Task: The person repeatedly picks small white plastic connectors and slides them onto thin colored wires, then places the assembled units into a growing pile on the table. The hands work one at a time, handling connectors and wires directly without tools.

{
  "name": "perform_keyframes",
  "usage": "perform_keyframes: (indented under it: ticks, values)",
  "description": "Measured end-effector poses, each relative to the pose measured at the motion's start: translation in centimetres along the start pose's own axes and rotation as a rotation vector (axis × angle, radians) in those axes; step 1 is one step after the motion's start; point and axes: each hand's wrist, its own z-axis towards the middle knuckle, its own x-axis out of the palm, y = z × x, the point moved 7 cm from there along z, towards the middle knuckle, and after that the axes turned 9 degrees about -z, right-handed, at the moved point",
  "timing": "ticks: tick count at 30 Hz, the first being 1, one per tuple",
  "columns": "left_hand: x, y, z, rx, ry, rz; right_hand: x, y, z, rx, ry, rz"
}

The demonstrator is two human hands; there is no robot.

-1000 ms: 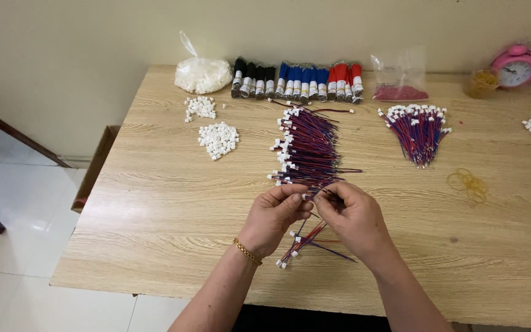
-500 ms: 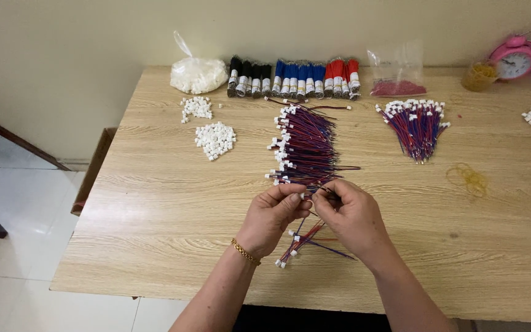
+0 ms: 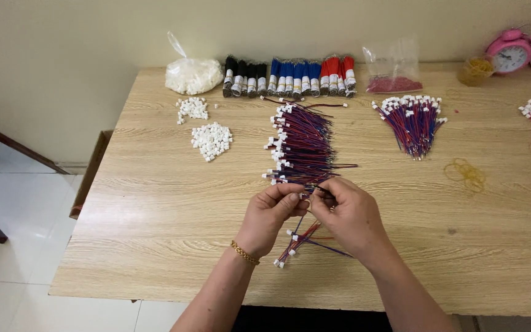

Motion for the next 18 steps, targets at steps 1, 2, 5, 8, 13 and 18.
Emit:
perform_keyframes:
  ticks: [1,2,5,8,13,18]
  values:
    - [-0.1,0.0,0.0,0.004,0.002,0.009,0.3,-0.1,0.1,-0.034,0.004,-0.018]
    - [-0.1,0.1,0.0,0.004,0.002,0.009,0.3,0.0,0.0,-0.034,0.004,-0.018]
    - [-0.2,0.4,-0.1,-0.011,-0.007,-0.092,0.0,0.4,-0.3,-0.03,-0.015,-0.064]
    - [-0.2,0.3,-0.1,0.005,-0.006,-0.094,-0.3,0.8,-0.5,-0.002,-0.023,-0.064]
    - [0.0,-0.3,0.1,0.038,0.015,0.026,0.3,0.4,0.2,-0.034,0.023,0.04]
    - [0.2,0.0,-0.1,0.053,0.014,0.048,0.4,0.2,0.0,0.003,0.056,0.039]
